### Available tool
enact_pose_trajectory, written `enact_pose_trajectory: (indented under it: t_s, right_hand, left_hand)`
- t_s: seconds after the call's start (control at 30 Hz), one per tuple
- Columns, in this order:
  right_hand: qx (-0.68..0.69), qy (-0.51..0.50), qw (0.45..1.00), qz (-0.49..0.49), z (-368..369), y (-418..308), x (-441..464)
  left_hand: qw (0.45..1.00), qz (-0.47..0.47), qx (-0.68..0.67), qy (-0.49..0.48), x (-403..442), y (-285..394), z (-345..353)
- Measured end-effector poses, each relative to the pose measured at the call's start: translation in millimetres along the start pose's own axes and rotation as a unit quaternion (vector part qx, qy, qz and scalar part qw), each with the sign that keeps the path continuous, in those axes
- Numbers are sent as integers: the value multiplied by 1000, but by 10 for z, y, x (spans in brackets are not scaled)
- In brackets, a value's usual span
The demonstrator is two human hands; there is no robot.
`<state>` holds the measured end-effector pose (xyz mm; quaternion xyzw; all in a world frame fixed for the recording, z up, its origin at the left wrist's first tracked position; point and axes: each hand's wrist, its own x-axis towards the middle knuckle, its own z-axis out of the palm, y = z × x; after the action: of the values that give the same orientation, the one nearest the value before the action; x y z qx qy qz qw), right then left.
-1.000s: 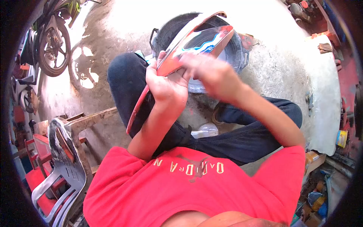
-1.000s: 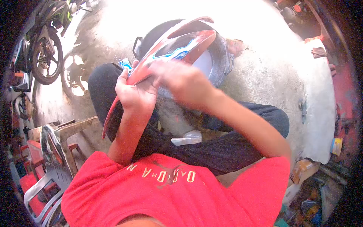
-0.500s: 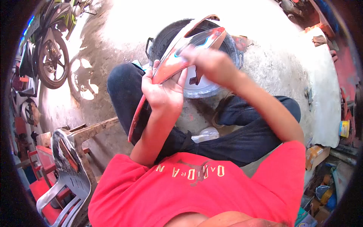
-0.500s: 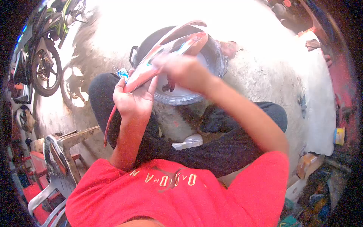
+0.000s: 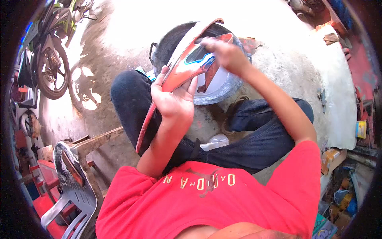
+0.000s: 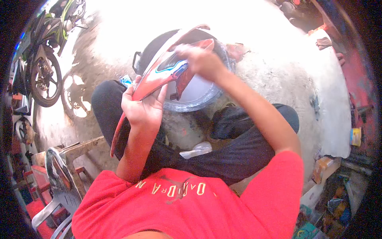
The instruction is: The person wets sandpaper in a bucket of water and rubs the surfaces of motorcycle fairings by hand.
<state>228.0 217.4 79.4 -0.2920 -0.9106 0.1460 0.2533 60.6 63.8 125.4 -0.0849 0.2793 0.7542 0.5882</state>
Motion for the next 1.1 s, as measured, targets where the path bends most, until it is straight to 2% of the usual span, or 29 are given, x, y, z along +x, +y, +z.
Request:
enact_pose_trajectory:
  t_s: [0.03, 0.1, 0.2, 0.27, 0.3, 0.37, 0.4, 0.43, 0.5, 0.53, 0.57, 0.63, 0.73, 0.77, 0.83, 0.87, 0.9, 1.0, 1.1]
  right_hand:
    - [-50, -2, 994, 93, 23, 364, -7]
    - [-81, 33, 985, 148, 183, 1030, -219]
    - [25, 26, 988, 153, 163, 228, -144]
    - [62, 71, 994, -47, 152, -394, -92]
    - [71, 51, 988, -124, 180, -639, -133]
    - [123, 21, 973, -194, 22, -1079, -171]
    - [119, 30, 973, -194, 53, -948, -138]
    - [114, 39, 974, -193, 85, -705, -86]
    - [54, 47, 993, -94, 22, -202, 20]
    - [67, 49, 996, -13, -17, -21, 60]
    - [-13, 47, 995, 84, 88, 285, 27]
    - [-36, 88, 994, 43, 91, 144, 44]
    - [31, 55, 985, -158, 196, -517, -20]
    - [89, 48, 974, -204, 64, -952, -25]
    - [120, 53, 960, -249, 50, -1070, -28]
    - [101, 37, 971, -213, 90, -868, -6]
    - [77, 22, 981, -179, 80, -560, 44]
    - [-21, -24, 999, -43, -108, -385, 156]
    - [-15, 17, 983, -181, 50, -775, 19]
  left_hand:
    - [1000, -1, 4, -1, -2, -1, -4]
    - [1000, -4, 15, -4, -13, 6, -8]
    - [999, 6, 32, 4, -9, -5, -20]
    - [1000, 8, 23, 0, -20, -15, -16]
    - [1000, 10, 20, -1, -22, -10, -23]
    - [997, 34, 35, -57, 214, 5, -292]
    - [995, 45, 44, -82, 274, 10, -401]
    - [999, -13, -5, -42, 79, 49, -169]
    - [1000, -7, -5, -10, 17, 45, -23]
    - [1000, -1, 4, -6, -1, 39, 7]
    - [1000, 5, 11, -1, -15, 31, 27]
    - [1000, 13, 21, 7, -37, 36, 48]
    - [1000, 10, 3, 5, -10, 36, 6]
    - [1000, 23, 17, 1, 54, 29, -56]
    - [997, 51, 52, -6, 162, 44, -162]
    - [1000, 23, -3, -12, 162, 23, -188]
    - [1000, 7, 4, 23, -17, 33, 37]
    - [1000, 5, 11, 18, -45, 21, 64]
    - [1000, 15, 12, 8, 20, 1, -41]
